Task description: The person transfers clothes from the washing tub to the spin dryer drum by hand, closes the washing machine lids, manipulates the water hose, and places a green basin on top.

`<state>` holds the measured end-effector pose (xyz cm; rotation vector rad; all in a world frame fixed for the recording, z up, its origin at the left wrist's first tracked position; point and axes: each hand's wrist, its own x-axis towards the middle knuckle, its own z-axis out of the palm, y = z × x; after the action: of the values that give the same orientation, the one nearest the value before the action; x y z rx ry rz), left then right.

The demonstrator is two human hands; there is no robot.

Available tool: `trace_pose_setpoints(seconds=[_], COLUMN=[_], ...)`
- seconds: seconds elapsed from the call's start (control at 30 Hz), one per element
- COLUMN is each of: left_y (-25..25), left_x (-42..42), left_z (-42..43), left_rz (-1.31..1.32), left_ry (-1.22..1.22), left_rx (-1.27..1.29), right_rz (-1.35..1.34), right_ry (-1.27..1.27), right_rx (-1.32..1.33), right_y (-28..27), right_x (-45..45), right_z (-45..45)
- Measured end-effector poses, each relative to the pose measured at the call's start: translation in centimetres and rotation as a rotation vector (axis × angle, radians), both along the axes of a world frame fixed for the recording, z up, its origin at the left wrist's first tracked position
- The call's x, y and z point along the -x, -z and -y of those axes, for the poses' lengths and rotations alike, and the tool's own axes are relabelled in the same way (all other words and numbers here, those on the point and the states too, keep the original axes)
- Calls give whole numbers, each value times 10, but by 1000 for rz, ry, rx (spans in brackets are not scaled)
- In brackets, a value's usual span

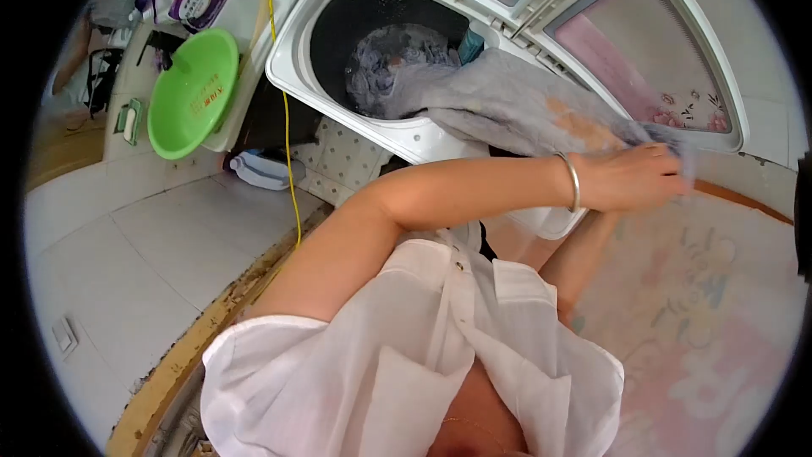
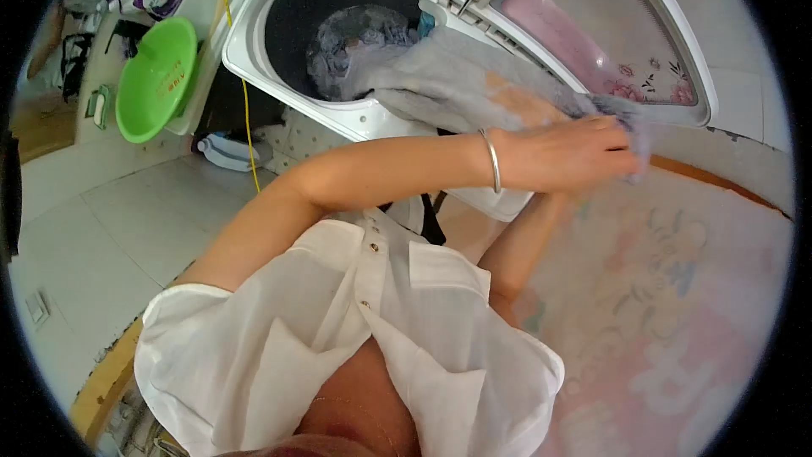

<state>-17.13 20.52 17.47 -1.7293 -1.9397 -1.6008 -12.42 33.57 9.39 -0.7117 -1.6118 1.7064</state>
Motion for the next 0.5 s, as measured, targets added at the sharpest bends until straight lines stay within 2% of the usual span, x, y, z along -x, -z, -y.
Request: trace_pose_setpoints(seconds=[0.03, 0.1, 0.17, 0.2, 0.23, 0.27, 0.3, 0.33, 0.37, 0.43, 0.47, 0.5], left_y=[27, 81, 100, 126, 142, 164, 202, 236, 251, 267, 269, 269], left_x=[-5, -4, 20, 29, 46, 51, 62, 65, 64, 63, 62, 62], left_z=[-4, 7, 40, 62, 89, 120, 142, 158, 170, 183, 185, 186], left_rz=[45, -128, 174, 233, 442, -49, 160, 382, 386, 1103, 1108, 1150], left_ry=[56, -149, -101, -368, -428, -793, -984, -1165, -1165, -949, -965, -842], left_rx=[21, 67, 314, 93, 290, 126, 185, 248, 247, 469, 459, 372], right_rz=[127, 444, 714, 750, 973, 1000, 863, 683, 497, 439, 454, 496], right_ry=[-42, -250, -581, -642, -571, -473, -467, -497, -578, -704, -634, -576], right_rx=[-72, -323, -738, -968, -934, -899, -926, -1003, -895, -692, -918, -1025], right_y=[31, 88, 129, 136, 110, 98, 94, 66, 73, 82, 110, 109], right_x=[-4, -12, -25, -28, -27, -11, 5, 28, 52, 92, 106, 105], right_z=[-14, -40, -58, -57, -30, -14, 0, 36, 53, 94, 107, 124])
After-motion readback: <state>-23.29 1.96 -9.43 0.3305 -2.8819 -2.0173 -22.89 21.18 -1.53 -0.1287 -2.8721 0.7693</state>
